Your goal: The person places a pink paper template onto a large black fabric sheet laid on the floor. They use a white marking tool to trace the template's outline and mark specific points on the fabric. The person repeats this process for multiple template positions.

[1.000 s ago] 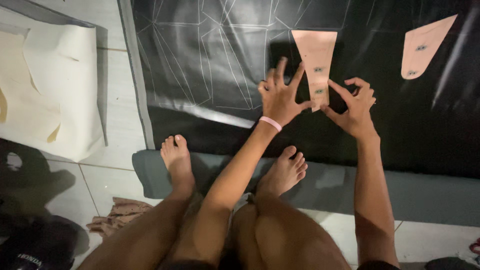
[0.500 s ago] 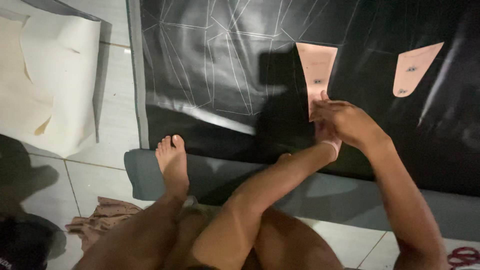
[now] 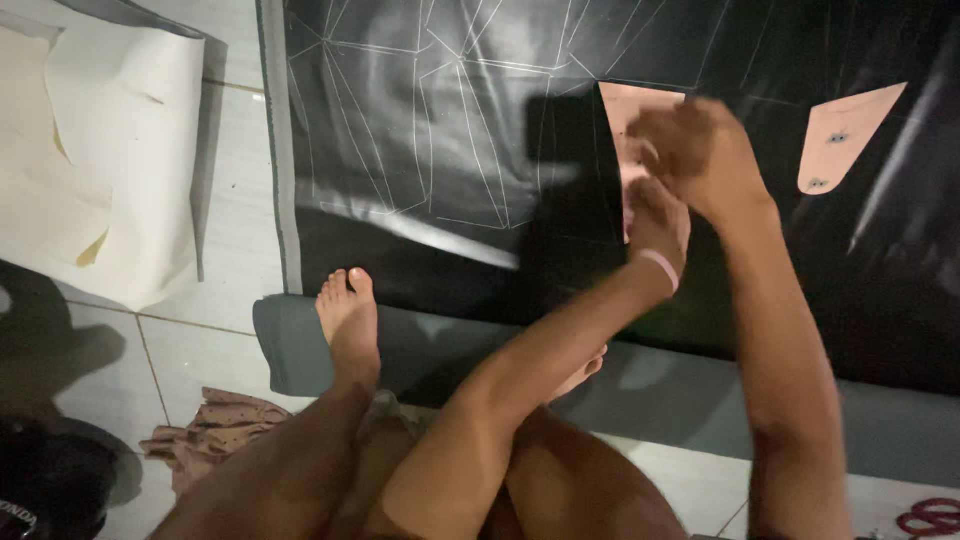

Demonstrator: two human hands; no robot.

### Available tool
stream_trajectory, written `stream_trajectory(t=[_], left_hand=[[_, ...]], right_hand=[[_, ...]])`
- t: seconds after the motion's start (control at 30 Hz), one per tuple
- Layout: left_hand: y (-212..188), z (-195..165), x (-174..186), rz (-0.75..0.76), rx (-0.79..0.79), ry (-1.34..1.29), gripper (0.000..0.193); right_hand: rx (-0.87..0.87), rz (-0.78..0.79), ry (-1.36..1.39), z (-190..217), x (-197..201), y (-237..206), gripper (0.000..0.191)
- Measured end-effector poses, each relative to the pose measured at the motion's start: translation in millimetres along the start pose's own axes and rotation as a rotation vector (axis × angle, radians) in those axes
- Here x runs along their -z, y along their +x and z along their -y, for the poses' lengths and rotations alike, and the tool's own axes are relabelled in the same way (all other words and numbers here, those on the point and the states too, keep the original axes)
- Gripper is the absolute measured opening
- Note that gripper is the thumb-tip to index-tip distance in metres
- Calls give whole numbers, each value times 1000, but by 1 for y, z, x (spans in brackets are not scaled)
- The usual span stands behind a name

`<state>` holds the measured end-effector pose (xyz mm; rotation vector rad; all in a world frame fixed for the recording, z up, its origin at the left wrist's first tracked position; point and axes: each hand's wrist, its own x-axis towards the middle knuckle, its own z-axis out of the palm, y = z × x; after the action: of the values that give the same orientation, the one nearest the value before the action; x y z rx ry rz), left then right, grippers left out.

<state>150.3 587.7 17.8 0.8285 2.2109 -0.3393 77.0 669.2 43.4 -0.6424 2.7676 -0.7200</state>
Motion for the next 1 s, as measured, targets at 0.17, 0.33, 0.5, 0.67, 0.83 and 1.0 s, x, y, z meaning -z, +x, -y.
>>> stream_trajectory(t=[0.17, 0.33, 0.5, 0.67, 0.83, 1.0], left_hand=[[4, 29, 9, -309, 69, -85, 39], [3, 27, -9, -475, 184, -102, 27], [12, 33, -24, -495, 133, -127, 32], [18, 42, -29, -701, 146, -390, 40], [7, 65, -43, -646, 4, -386, 35], [4, 79, -47, -676, -73, -497, 35]], right_hand=[[-54, -47, -158, -3, -11, 42, 35], [-25, -53, -224, -12, -8, 38, 35], [-179, -129, -74, -26, 16, -17, 11], [-201, -284, 73, -37, 8, -41, 13], [-219, -245, -55, -7, -13, -72, 15], [-269, -141, 82, 50, -17, -142, 40]])
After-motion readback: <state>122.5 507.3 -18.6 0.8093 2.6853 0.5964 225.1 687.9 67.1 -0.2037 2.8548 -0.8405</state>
